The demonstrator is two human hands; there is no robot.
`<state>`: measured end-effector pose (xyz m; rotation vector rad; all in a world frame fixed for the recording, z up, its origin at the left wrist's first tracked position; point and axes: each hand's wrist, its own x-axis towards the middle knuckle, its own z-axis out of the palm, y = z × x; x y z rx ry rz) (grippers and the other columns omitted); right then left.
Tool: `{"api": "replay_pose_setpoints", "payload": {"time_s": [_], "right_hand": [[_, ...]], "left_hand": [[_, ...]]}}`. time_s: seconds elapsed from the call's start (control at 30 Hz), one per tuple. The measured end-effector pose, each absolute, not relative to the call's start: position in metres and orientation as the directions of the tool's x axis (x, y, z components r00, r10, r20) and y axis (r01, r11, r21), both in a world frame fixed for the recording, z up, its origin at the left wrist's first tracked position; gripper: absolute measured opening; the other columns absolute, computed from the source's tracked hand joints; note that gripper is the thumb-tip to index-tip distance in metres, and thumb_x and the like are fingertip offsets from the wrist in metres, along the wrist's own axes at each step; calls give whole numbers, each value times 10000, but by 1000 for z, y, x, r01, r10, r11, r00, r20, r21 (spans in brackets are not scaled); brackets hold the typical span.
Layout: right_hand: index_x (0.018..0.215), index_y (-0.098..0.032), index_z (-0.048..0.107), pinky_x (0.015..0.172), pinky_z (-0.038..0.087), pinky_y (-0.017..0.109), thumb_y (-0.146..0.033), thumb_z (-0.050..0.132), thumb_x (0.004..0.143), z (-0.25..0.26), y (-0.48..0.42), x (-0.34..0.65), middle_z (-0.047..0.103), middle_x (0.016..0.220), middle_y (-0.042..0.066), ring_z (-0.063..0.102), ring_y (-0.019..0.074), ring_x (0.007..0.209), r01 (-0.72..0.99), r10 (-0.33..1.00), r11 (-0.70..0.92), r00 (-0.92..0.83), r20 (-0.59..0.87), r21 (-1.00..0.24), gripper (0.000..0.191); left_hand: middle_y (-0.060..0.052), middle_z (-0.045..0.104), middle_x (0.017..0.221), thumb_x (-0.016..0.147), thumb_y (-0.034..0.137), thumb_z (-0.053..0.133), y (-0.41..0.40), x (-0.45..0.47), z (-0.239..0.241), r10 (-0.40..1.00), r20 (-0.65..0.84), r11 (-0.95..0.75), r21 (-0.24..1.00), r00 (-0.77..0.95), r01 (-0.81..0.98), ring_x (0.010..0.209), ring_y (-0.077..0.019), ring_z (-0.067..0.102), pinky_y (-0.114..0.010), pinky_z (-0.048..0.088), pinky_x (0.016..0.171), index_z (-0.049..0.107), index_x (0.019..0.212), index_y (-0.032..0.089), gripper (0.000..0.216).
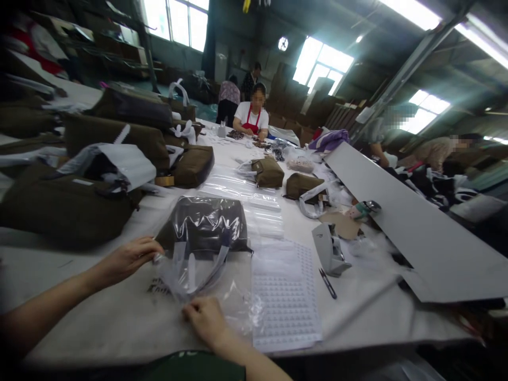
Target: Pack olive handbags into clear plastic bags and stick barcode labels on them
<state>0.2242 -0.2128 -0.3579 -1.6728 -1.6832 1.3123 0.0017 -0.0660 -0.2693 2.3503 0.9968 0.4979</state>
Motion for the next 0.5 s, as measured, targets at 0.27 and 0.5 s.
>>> {"api": "replay_pose_setpoints", "payload": {"time_s": [0.27, 0.5], "right_hand": [[553, -179, 604, 332, 202, 213, -256, 505, 827, -372, -205, 209, 453, 415, -41, 289, 83, 299, 161, 710, -692, -28, -704, -704, 301], [761, -190, 659, 333, 308, 194, -265, 499, 788, -368, -210, 214, 492, 450, -56, 391, 89, 308, 207, 693, -645, -247, -678, -735, 179]], "left_hand": [[-46, 577, 763, 844, 334, 494, -52, 93, -301, 836, 330, -544, 392, 438, 742, 699, -180, 541, -288, 407, 659, 616, 759, 187, 208], [-127, 561, 1053, 883, 325, 425, -102, 124, -345, 881, 399, -409, 379, 252, 830, 1018, -273, 499, -418, 360, 923, 552, 1058, 172, 265]]}}
